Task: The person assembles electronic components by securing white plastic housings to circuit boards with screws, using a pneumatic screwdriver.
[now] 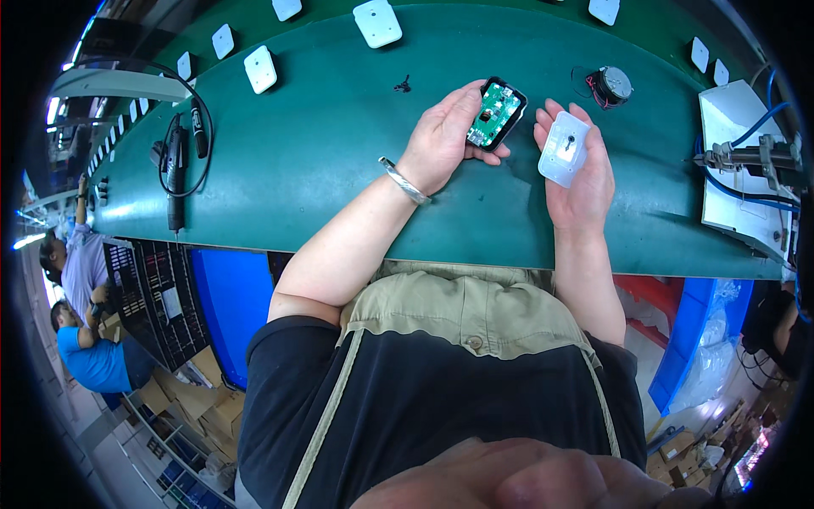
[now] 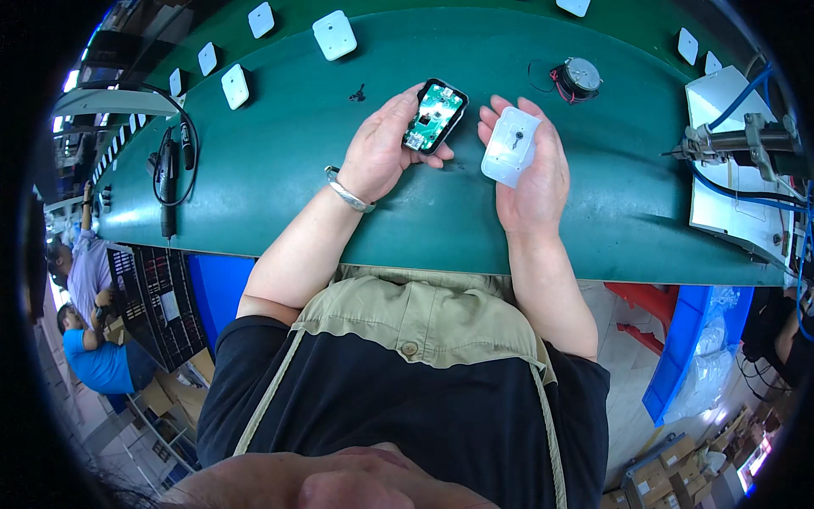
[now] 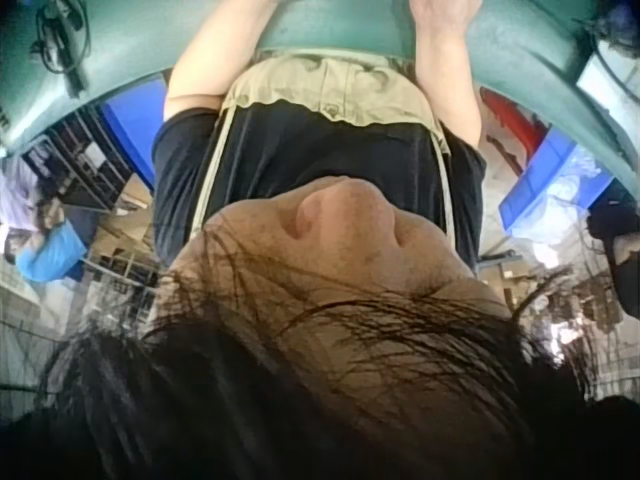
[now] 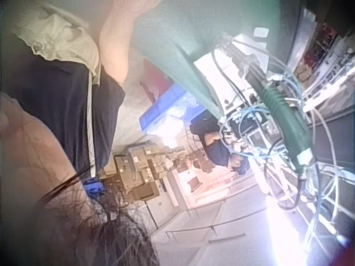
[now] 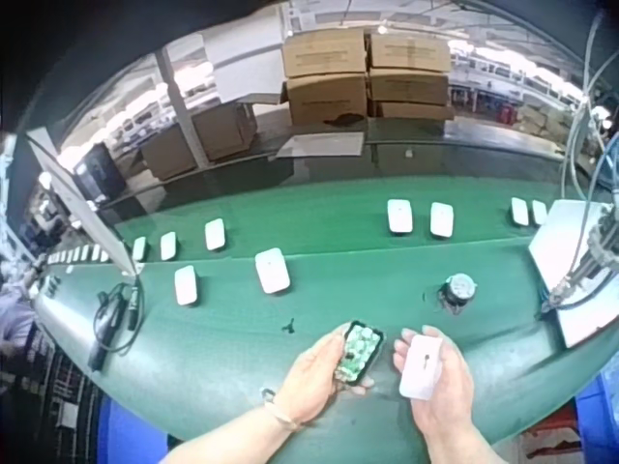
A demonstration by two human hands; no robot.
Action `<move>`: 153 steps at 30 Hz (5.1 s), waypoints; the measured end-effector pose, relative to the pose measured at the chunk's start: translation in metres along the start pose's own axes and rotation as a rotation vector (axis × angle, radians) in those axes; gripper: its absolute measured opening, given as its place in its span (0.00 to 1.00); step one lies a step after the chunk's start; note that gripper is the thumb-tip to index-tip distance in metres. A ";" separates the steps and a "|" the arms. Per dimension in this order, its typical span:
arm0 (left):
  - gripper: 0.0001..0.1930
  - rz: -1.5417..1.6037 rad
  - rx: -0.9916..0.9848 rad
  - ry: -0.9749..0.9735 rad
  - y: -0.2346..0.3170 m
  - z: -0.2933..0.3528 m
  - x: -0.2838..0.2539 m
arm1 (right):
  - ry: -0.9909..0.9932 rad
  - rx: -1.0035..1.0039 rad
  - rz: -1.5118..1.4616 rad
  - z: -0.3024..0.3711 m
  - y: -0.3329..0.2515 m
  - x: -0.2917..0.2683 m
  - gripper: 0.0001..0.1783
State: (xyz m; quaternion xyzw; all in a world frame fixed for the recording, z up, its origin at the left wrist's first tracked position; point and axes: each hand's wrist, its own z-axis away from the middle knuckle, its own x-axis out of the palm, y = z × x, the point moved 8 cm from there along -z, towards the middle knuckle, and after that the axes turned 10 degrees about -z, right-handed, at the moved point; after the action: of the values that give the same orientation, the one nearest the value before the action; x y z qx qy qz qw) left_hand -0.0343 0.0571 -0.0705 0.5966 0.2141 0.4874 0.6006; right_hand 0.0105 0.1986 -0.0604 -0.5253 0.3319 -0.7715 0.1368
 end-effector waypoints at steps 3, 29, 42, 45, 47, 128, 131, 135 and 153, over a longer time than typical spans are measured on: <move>0.24 -0.141 0.036 0.065 0.000 0.000 -0.003 | 0.006 -0.017 0.034 0.001 -0.001 0.000 0.22; 0.20 -0.218 -0.027 -0.118 0.009 0.029 0.046 | -0.228 -0.315 0.458 0.020 -0.023 0.019 0.17; 0.21 -0.460 0.030 -0.112 0.005 0.031 0.042 | -0.353 -0.644 1.313 0.041 -0.045 0.035 0.09; 0.21 -0.495 -0.011 -0.118 0.001 0.032 0.045 | -0.354 -0.642 1.387 0.041 -0.045 0.034 0.08; 0.22 -0.512 -0.036 -0.128 -0.003 0.031 0.047 | -0.332 -0.621 1.431 0.041 -0.046 0.032 0.07; 0.19 -0.146 0.115 0.074 0.004 0.073 -0.034 | -0.570 -0.476 1.170 0.043 0.022 0.093 0.07; 0.18 -0.170 0.122 0.080 0.006 0.074 -0.035 | -0.530 -0.470 1.213 0.043 0.024 0.093 0.06; 0.18 -0.143 0.151 0.075 0.007 0.075 -0.034 | -0.511 -0.456 1.203 0.044 0.022 0.095 0.06; 0.18 -0.089 0.156 0.065 0.006 0.078 -0.034 | -0.553 -0.565 1.282 0.051 0.023 0.107 0.06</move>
State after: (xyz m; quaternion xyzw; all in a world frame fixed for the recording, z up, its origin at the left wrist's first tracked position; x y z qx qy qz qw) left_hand 0.0139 -0.0123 -0.0613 0.6154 0.2972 0.4612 0.5659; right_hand 0.0096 0.1033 0.0131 -0.4190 0.7114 -0.2664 0.4974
